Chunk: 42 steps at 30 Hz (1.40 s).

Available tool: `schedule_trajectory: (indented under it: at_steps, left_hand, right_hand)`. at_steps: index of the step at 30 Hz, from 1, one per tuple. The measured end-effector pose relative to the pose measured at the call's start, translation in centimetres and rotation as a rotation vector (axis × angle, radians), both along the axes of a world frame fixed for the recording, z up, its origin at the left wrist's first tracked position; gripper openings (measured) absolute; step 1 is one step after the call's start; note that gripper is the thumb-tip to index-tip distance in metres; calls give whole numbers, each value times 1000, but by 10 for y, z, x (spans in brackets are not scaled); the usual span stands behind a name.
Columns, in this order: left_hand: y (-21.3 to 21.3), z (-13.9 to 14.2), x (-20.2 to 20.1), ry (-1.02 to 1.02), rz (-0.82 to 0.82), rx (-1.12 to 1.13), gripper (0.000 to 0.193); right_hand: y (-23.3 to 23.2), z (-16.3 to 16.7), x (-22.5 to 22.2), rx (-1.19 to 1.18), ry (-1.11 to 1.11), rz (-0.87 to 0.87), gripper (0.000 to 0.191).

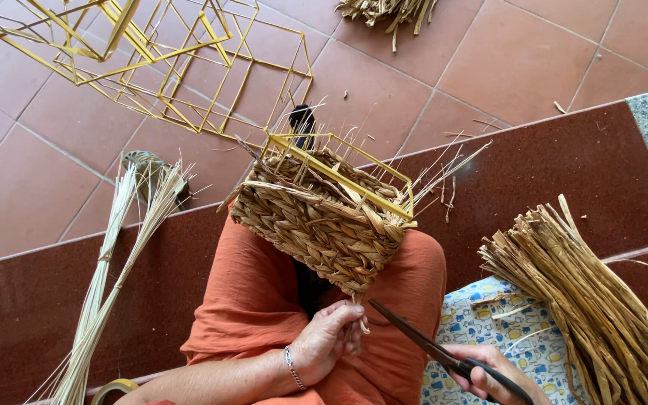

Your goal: The person weaves a rectangular basket using dried plant fibers and a metal frame. They interlace the fibers through the frame, trim excess with shears, and continue weaving the sides.

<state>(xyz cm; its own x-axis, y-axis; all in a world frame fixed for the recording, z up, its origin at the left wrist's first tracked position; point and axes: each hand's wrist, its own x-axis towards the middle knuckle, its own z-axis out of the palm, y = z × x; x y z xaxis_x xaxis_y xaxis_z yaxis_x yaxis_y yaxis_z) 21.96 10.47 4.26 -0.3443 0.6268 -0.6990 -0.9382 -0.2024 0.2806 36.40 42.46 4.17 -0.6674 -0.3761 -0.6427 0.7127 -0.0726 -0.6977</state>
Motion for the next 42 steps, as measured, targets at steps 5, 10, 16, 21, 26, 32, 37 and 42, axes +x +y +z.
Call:
schedule_trajectory:
  at_steps: [5, 10, 16, 21, 26, 32, 37, 42]
  left_hand:
    - [4, 9, -1, -34, 17, 22, 18]
    - [9, 9, -1, -21, -36, 41, 23]
    - [13, -18, -3, -43, -112, -27, 20]
    - [15, -38, 4, -92, -181, 122, 27]
    - [23, -35, 5, 51, -328, -53, 32]
    - [24, -15, -4, 103, -461, -122, 38]
    - [24, -15, -4, 116, -446, -61, 39]
    - [25, -21, -2, 157, -409, -13, 39]
  right_hand:
    - [-1, 2, -13, -65, 75, 42, 114]
    - [0, -6, -3, 23, 54, 3, 112]
    - [12, -5, 1, 223, 195, 93, 115]
    - [10, 18, -17, 560, 208, 260, 113]
    - [-1, 63, -41, 898, 383, 366, 84]
    - [-25, 109, -74, 1279, 318, 762, 84]
    - [-42, 139, -102, 1352, 294, 965, 86]
    - [-59, 153, -124, 1258, 167, 1241, 72]
